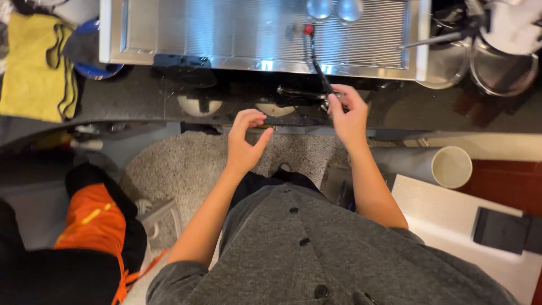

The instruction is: Clean the group head and brew station of a commercial espresso machine using a cleaning tool and a cloth.

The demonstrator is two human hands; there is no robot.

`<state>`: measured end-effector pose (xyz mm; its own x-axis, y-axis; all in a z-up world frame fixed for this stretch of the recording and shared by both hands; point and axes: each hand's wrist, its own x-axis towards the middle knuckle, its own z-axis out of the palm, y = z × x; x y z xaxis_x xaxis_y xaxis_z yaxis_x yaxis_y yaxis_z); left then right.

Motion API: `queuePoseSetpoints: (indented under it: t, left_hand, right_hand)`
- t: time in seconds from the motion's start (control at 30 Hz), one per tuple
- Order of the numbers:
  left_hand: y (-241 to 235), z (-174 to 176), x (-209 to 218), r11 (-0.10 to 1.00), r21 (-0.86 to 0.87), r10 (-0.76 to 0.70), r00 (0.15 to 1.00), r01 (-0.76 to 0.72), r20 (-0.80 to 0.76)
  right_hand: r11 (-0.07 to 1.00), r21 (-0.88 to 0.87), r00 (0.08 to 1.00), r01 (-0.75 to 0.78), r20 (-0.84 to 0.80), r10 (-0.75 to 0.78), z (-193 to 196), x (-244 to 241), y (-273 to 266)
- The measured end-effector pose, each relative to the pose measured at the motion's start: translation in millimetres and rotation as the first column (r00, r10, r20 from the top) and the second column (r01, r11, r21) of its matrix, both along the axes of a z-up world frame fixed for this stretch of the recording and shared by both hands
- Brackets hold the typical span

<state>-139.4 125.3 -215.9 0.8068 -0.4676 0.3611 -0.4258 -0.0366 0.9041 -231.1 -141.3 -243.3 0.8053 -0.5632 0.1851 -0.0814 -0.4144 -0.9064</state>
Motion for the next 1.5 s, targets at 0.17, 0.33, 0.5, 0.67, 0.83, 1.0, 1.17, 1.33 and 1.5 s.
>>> queuePoseSetpoints:
  t: [0.17, 0.33, 0.5, 0.67, 0.83, 1.0, 1.17, 1.33, 1.5]
  left_hand:
    - [5.2, -38.4, -2.0, 0.963, -0.270, -0.081, 0.941, -0.011, -0.328]
    - [13.4, -51.4, 1.0, 0.932, -0.346, -0.091, 0.855, -0.107, -0.510]
    - [19.9, -65.0, 21.8, 0.937, -0.346, -0.165, 0.805, -0.053, -0.571]
    - [64.7, -53.1, 60.4, 0.923, -0.327, -0.316, 0.884, 0.202, -0.346]
    - [168.9, -42.9, 135.1, 0.960, -0.118, -0.278, 0.921, 0.254, -0.272]
    - [292.5, -51.7, 252.4, 0.958, 0.259, 0.119, 0.993, -0.120, 0.021]
    - [421.2, -140.8, 392.7, 0.406, 0.485, 0.396, 0.627, -0.775, 0.671]
    - [465.9, -124.3, 420.2, 0.265, 0.754, 0.541, 0.740, -0.601, 0.399]
    - [501.3, -137.2, 416.2, 0.552, 0.821, 0.551, 0.803, -0.147, -0.227]
  right_hand:
    - [0.924, 0.380, 0.991, 0.027, 0.111, -0.075, -9.2, 15.2, 5.2]
    - [0.996, 0.087, 0.991, -0.007, 0.132, -0.004, 0.1, 34.4, 17.5]
    - [0.955, -0.286, 0.996, 0.081, 0.067, -0.064, 33.1, 80.0, 43.0]
    - [0.729, -0.681, 0.998, 0.068, 0.043, -0.053, 22.9, 121.3, 68.0]
    - [0.565, -0.785, 0.967, 0.254, 0.194, -0.166, 12.3, 129.0, 124.9]
    - [0.791, -0.541, 0.932, 0.286, 0.348, -0.099, 11.7, 155.5, 248.5]
    - [0.923, -0.259, 0.953, -0.284, 0.030, 0.302, -5.2, 216.5, 370.7]
    - [0.866, -0.125, 0.875, -0.484, -0.086, 0.476, -25.7, 274.3, 423.2]
    - [0.821, 0.031, 0.805, -0.570, -0.180, 0.565, -38.5, 318.7, 451.9]
